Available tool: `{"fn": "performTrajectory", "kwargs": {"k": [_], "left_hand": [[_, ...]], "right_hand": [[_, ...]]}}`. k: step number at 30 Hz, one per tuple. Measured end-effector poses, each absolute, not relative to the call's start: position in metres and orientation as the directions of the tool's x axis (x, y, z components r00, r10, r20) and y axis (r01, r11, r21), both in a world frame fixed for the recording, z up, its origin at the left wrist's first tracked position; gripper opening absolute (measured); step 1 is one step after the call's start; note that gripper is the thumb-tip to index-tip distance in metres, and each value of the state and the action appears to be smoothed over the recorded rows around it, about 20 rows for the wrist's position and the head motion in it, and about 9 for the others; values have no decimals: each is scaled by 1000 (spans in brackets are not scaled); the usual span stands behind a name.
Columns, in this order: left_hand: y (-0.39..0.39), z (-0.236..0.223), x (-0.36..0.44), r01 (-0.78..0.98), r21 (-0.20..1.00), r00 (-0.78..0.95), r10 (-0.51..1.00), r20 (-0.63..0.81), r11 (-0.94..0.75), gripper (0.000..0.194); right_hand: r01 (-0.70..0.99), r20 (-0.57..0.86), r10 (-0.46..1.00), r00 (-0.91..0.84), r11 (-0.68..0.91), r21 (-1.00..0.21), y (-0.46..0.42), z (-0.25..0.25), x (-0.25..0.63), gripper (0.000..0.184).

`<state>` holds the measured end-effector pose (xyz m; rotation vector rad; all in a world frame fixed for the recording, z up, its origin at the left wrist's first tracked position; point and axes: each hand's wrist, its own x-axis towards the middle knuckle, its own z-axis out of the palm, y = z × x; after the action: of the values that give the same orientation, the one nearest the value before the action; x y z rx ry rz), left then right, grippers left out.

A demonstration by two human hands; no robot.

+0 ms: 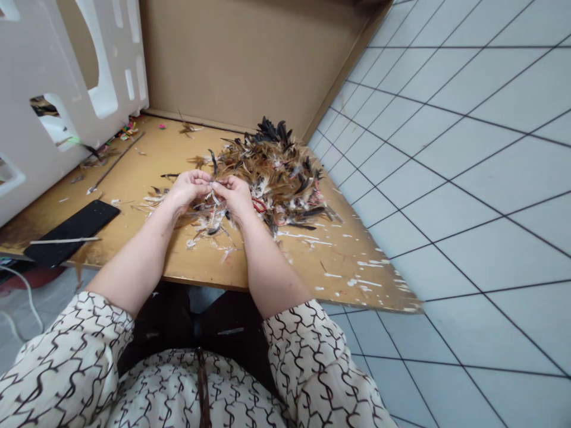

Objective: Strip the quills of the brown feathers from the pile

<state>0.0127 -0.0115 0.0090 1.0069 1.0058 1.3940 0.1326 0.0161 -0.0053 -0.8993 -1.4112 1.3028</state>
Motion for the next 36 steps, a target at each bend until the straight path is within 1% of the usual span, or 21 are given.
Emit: {"fn": "performTrajectory", "kwargs": {"k": [4, 9, 14, 19, 24, 27, 30, 33, 36], "left_hand": [[-12, 9, 13, -262, 965, -7, 1000, 17, -19, 21], [-12, 7, 13, -195, 981, 54, 999, -8, 19, 14], [-12, 9, 13, -152, 988, 86, 996, -20, 33, 11], [-14, 12, 13, -147, 986, 101, 992, -70, 85, 12], [-13, 13, 11, -229, 970, 48, 996, -77, 86, 15], [-11, 13, 10, -269, 960, 28, 997, -78, 82, 16], [-11, 12, 10, -263, 961, 47, 996, -80, 90, 15], [-12, 12, 11, -218, 971, 98, 992, -77, 97, 14], [-13, 11, 11, -184, 979, 125, 990, -68, 90, 15]], "right_hand": [[-175, 166, 957, -239, 126, -977, 17, -4, 134, 27], [-232, 191, 969, -160, 151, -961, 18, -3, 133, 29], [-280, 138, 974, -180, 83, -956, 17, -2, 133, 27], [-357, 91, 985, -145, 34, -934, 17, 3, 136, 26], [-373, 41, 993, -115, -5, -928, 17, 7, 140, 19], [-373, 41, 991, -125, -8, -928, 16, 6, 138, 15], [-354, 92, 977, -193, 18, -935, 14, 3, 134, 20], [-326, 136, 957, -257, 46, -944, 14, -1, 132, 24], [-300, 136, 958, -252, 56, -952, 15, -2, 133, 26]]}}
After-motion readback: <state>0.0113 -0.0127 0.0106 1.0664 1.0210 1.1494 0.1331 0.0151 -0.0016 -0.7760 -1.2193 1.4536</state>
